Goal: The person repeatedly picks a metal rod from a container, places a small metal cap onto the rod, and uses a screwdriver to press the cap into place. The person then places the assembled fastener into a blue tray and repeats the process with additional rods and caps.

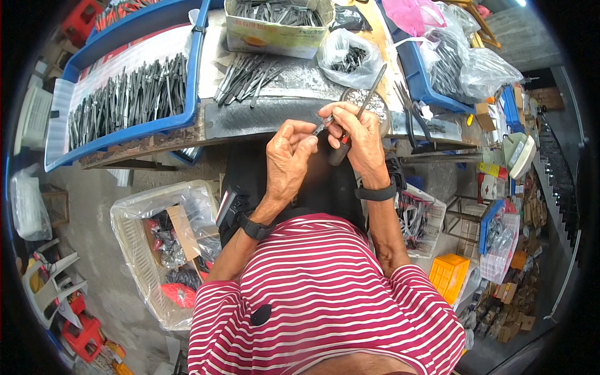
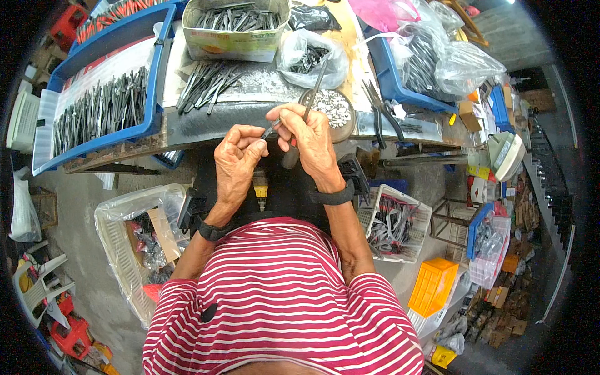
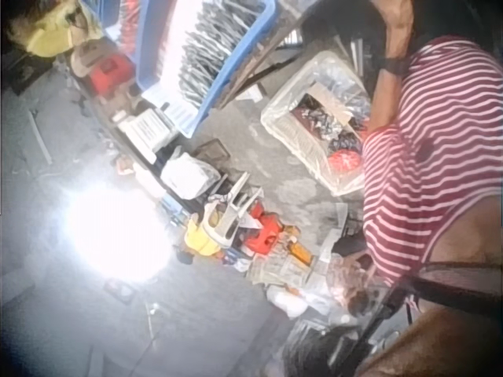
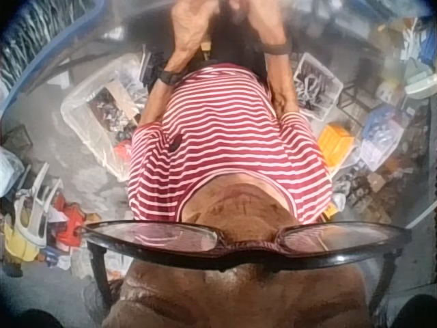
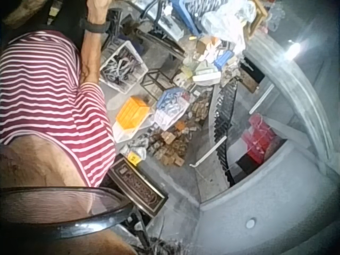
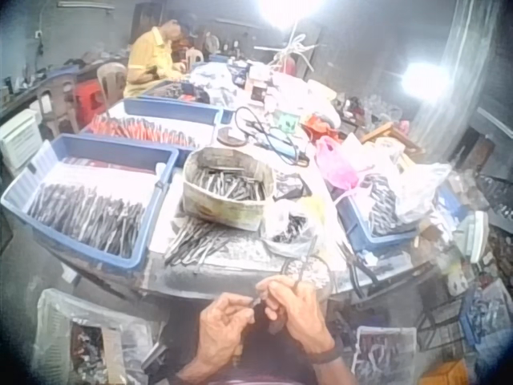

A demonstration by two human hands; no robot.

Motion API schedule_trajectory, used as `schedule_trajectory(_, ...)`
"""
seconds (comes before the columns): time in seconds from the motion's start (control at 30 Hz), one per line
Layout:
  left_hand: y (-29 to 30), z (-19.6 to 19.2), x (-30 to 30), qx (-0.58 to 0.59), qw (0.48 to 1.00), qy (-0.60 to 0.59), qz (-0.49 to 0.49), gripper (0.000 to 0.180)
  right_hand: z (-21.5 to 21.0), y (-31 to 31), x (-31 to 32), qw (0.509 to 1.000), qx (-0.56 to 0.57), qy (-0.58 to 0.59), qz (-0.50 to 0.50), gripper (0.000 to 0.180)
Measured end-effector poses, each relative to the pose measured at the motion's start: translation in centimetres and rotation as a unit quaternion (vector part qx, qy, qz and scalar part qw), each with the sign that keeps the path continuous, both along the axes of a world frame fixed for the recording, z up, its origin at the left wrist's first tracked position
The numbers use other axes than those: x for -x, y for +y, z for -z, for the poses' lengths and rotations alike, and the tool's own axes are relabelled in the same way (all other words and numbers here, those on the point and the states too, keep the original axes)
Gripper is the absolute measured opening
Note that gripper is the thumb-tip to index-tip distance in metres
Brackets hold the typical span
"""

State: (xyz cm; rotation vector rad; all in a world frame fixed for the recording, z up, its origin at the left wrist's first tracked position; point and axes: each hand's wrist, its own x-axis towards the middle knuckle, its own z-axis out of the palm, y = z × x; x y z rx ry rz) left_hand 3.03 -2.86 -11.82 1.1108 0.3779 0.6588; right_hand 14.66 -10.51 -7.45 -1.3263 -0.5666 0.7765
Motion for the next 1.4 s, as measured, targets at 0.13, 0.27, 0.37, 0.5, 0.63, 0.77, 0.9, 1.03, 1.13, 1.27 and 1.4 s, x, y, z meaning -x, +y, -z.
schedule_trajectory(0.13, -0.02, 0.1, 0.0, 0.0, 1.0, 0.005, -0.004, 0.015, 0.12, -0.03, 0.08, 1.0, 0.009, -0.004, 0.002, 0.024)
schedule_trajectory(0.27, -0.03, 0.17, 0.06, 0.0, 1.0, 0.014, -0.005, 0.015, 0.13, -0.12, 0.21, 1.0, 0.017, -0.006, 0.002, 0.022)
schedule_trajectory(0.37, -0.06, 0.19, 0.07, -0.003, 1.0, 0.008, -0.007, 0.014, 0.18, -0.13, 0.2, 1.0, 0.018, -0.003, 0.002, 0.022)
schedule_trajectory(0.5, -0.12, 0.18, 0.17, 0.0, 1.0, 0.016, -0.002, 0.015, 0.21, -0.18, 0.11, 1.0, 0.005, 0.025, -0.006, 0.022)
schedule_trajectory(0.63, -0.06, 0.2, 0.27, 0.002, 1.0, 0.018, 0.011, 0.016, 0.27, -0.15, 0.14, 0.999, 0.007, 0.051, 0.002, 0.023)
schedule_trajectory(0.77, -0.05, 0.23, 0.23, 0.0, 1.0, 0.004, 0.01, 0.016, 0.31, -0.14, 0.22, 0.998, 0.0, 0.062, 0.007, 0.025)
schedule_trajectory(0.9, -0.1, 0.29, 0.23, -0.005, 1.0, 0.014, 0.012, 0.015, 0.29, -0.15, 0.3, 0.998, -0.006, 0.06, 0.011, 0.025)
schedule_trajectory(1.03, -0.08, 0.4, 0.24, -0.018, 1.0, 0.012, 0.01, 0.015, 0.15, -0.24, 0.4, 0.999, 0.004, 0.048, 0.008, 0.024)
schedule_trajectory(1.13, -0.1, 0.42, 0.23, -0.021, 1.0, 0.016, 0.008, 0.014, 0.1, -0.21, 0.43, 0.999, 0.004, 0.044, 0.01, 0.024)
schedule_trajectory(1.27, -0.21, 0.43, 0.05, -0.016, 1.0, 0.015, -0.015, 0.01, 0.24, -0.17, 0.45, 0.999, 0.006, 0.035, 0.016, 0.024)
schedule_trajectory(1.4, -0.1, 0.53, 0.02, -0.032, 0.999, 0.019, -0.016, 0.01, 0.5, -0.09, 0.42, 1.0, -0.005, 0.024, 0.018, 0.025)
